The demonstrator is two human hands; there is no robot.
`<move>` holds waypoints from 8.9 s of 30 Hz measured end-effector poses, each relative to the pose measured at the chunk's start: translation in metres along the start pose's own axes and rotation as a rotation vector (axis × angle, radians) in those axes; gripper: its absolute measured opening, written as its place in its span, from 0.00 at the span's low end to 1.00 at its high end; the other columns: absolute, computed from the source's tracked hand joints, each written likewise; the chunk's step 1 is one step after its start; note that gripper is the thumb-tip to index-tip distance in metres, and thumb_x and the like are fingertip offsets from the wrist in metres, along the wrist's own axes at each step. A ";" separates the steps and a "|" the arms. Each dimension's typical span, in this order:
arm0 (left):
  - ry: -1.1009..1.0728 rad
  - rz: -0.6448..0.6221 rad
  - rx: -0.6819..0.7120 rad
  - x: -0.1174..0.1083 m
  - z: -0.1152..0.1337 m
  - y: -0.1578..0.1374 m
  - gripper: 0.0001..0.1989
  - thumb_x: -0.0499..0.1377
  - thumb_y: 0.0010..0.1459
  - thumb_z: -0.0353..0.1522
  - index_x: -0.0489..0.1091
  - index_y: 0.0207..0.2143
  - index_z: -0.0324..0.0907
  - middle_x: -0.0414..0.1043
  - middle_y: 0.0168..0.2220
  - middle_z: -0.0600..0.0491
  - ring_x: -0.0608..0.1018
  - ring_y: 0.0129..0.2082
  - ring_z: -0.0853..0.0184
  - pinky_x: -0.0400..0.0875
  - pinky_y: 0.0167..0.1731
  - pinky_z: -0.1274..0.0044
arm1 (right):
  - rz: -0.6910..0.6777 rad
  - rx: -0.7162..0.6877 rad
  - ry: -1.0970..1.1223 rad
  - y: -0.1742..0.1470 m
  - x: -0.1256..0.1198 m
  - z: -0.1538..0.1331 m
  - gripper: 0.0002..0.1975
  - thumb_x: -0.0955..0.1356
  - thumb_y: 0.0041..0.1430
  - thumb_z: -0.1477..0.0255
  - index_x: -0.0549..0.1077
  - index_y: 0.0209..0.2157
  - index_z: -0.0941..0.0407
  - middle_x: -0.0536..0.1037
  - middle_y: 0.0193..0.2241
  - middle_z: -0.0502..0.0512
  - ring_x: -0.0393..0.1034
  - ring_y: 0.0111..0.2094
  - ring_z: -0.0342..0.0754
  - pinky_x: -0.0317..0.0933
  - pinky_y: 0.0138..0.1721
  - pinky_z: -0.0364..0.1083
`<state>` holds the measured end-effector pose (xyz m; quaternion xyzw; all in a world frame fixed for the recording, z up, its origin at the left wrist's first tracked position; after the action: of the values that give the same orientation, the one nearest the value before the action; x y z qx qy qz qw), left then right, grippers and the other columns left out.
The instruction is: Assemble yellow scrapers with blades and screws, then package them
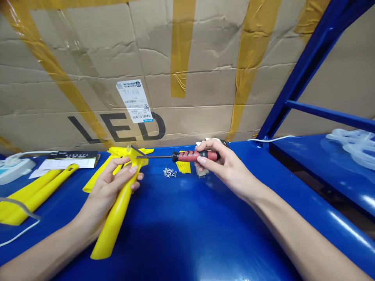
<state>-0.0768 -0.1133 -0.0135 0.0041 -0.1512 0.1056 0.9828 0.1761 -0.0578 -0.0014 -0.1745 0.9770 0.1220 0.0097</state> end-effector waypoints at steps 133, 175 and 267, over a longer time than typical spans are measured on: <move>0.157 -0.058 0.106 0.001 -0.004 0.003 0.19 0.67 0.55 0.35 0.59 0.42 0.47 0.76 0.25 0.56 0.74 0.22 0.71 0.69 0.25 0.81 | -0.006 -0.104 -0.095 -0.004 0.002 -0.002 0.13 0.69 0.65 0.62 0.67 0.46 0.51 0.70 0.23 0.44 0.65 0.22 0.40 0.62 0.24 0.42; 0.252 -0.218 0.246 0.021 0.033 0.052 0.37 0.60 0.63 0.31 0.45 0.69 0.52 0.80 0.30 0.51 0.85 0.32 0.59 0.83 0.31 0.72 | 0.272 0.429 0.463 -0.005 0.014 0.003 0.13 0.75 0.51 0.71 0.73 0.38 0.54 0.79 0.32 0.53 0.75 0.29 0.44 0.71 0.29 0.39; 0.550 -0.393 -0.029 0.016 0.031 0.060 0.22 0.64 0.59 0.40 0.72 0.55 0.45 0.80 0.47 0.45 0.78 0.51 0.57 0.68 0.50 0.66 | 0.414 -0.171 -0.537 0.020 -0.021 -0.016 0.14 0.72 0.57 0.60 0.71 0.29 0.55 0.76 0.25 0.52 0.69 0.25 0.45 0.58 0.26 0.43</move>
<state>-0.0841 -0.0522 0.0198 -0.0095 0.1216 -0.0910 0.9884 0.1894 -0.0360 0.0199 0.0656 0.9406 0.2443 0.2265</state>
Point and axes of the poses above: each hand's wrist, its own y-axis towards the middle knuckle, its own x-axis out of the palm, z = x × y, the point moved 3 cm from there along y, towards the middle knuckle
